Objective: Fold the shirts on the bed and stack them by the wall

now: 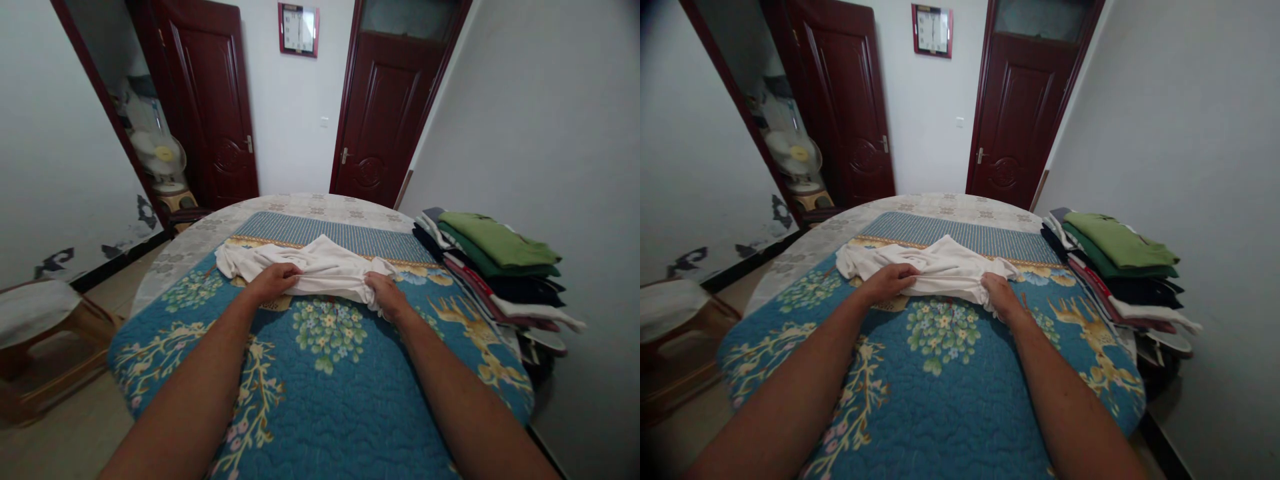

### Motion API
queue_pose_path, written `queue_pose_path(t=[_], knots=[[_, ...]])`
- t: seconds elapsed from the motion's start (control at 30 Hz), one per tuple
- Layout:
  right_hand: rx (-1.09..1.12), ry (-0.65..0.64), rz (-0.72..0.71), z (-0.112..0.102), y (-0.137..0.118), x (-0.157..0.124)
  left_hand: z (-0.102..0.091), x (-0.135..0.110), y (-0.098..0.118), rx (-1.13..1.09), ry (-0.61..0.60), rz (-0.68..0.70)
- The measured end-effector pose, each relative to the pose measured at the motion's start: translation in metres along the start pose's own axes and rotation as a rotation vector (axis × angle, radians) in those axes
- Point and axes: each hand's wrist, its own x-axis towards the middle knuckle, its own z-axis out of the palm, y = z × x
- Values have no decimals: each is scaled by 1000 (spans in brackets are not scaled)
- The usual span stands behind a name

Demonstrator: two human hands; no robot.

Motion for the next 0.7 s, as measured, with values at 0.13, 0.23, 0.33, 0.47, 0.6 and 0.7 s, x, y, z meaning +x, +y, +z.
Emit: queue_pose_path(t=[0.13,0.23,0.33,0.47,0.6,0.7], knots=[[-56,-80,-38,-2,-4,-4,-5,-1,4,-103,-11,5],[-66,-89,-48,-3,-5,-5,-10,-4,8,-207,26,-20],[-56,-82,-40,-4,-3,-5,-14,-7,10,-284,49,-60],[-20,-73,-24,-4,2,-4,-15,-5,7,-237,95,-40],[-27,-56,-46,-2,0,-5,-13,-1,11,-77,179,-28],[-61,-32,-83,0,-9,-7,-11,-2,27,53,313,-4]])
